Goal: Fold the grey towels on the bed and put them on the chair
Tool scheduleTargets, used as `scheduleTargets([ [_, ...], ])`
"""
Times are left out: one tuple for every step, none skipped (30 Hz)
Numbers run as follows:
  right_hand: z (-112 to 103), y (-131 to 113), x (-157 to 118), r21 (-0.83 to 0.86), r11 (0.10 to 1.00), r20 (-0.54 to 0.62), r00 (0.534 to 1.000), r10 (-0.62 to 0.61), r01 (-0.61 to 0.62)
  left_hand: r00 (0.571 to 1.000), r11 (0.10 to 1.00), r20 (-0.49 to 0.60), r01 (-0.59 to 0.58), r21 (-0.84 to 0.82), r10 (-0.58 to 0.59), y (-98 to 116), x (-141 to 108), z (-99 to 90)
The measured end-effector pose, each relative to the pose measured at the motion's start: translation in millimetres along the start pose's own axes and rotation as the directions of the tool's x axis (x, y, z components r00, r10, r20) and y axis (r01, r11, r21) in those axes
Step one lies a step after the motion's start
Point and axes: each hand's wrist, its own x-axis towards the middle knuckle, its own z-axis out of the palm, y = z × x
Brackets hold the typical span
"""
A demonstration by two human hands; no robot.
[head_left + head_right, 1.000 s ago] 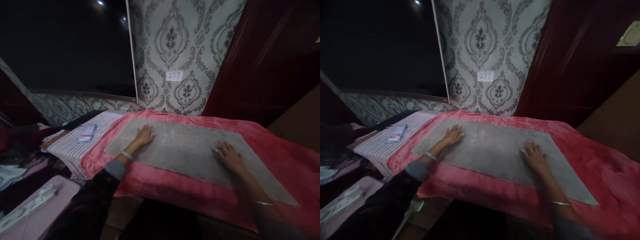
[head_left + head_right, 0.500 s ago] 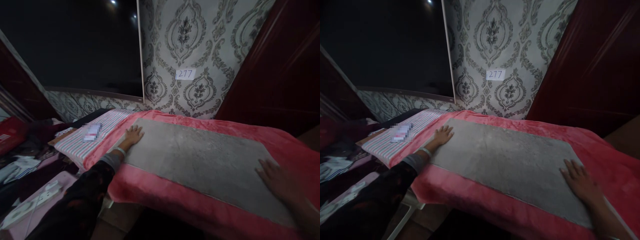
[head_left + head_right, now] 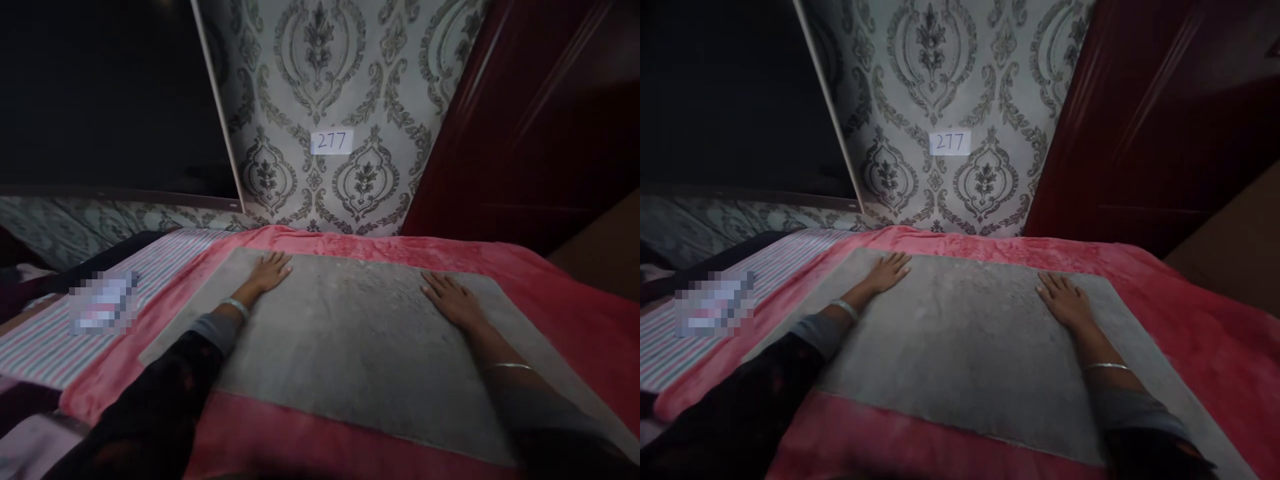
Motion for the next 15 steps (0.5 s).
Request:
scheduleTargets([
  [3.5,11.6,1.6,0.002,1.000,-0.004,1.000,0.021,-0.021,1.000,1.000,-0.007,0.014,0.009,-0.013,-11.0,0.5,1.3],
  [7.1,27.1,3.2,0.006,0.999,-0.007,0.999,0.050,-0.050,0.999,0.999,-0.009,0.037,0.017,-0.036,-24.3,0.1,1.3],
  [10.7,44.6,4.9,0.013,0.996,-0.010,0.996,0.084,-0.083,0.997,0.997,-0.010,0.072,0.024,-0.072,-38.8,-0.9,0.3],
  [13.9,62.7,6.7,0.023,0.993,-0.017,0.993,0.117,-0.117,0.994,0.994,-0.014,0.107,0.030,-0.107,-53.5,-2.3,-1.3],
  [16.7,79.8,8.5,0.038,0.988,-0.027,0.989,0.148,-0.147,0.989,0.989,-0.017,0.144,0.034,-0.144,-67.7,-4.0,-3.2],
  [18.6,94.5,9.8,0.056,0.984,-0.038,0.984,0.174,-0.172,0.983,0.983,-0.023,0.181,0.035,-0.181,-80.9,-5.8,-5.0],
  [19.5,105.9,10.5,0.074,0.981,-0.050,0.981,0.185,-0.182,0.978,0.978,-0.034,0.208,0.027,-0.207,-92.6,-7.7,-6.3],
  [19.2,113.5,10.3,0.091,0.979,-0.059,0.980,0.188,-0.183,0.973,0.974,-0.047,0.226,0.014,-0.225,-102.7,-9.5,-6.9],
  [17.7,117.4,8.9,0.102,0.979,-0.063,0.981,0.185,-0.178,0.970,0.971,-0.056,0.237,-0.004,-0.237,-111.5,-11.4,-6.8],
  [15.1,118.1,6.3,0.107,0.978,-0.059,0.981,0.184,-0.177,0.968,0.970,-0.062,0.241,-0.025,-0.242,-119.2,-13.3,-5.7],
  [11.7,116.3,2.2,0.107,0.977,-0.043,0.981,0.190,-0.185,0.967,0.969,-0.067,0.241,-0.047,-0.244,-126.0,-15.5,-3.9],
  [7.7,113.3,-3.3,0.104,0.974,-0.022,0.978,0.205,-0.202,0.967,0.968,-0.073,0.240,-0.072,-0.245,-132.6,-18.1,-1.2],
  [3.6,110.2,-10.2,0.099,0.969,-0.001,0.974,0.227,-0.226,0.967,0.969,-0.103,0.224,-0.103,-0.235,-139.1,-21.2,1.9],
  [-0.5,108.0,-18.6,0.093,0.964,0.017,0.969,0.248,-0.249,0.965,0.972,-0.148,0.195,-0.133,-0.214,-146.0,-25.0,5.2],
  [-4.2,107.5,-28.1,0.089,0.961,0.029,0.965,0.261,-0.262,0.962,0.975,-0.207,0.145,-0.171,-0.179,-153.6,-29.4,8.3],
])
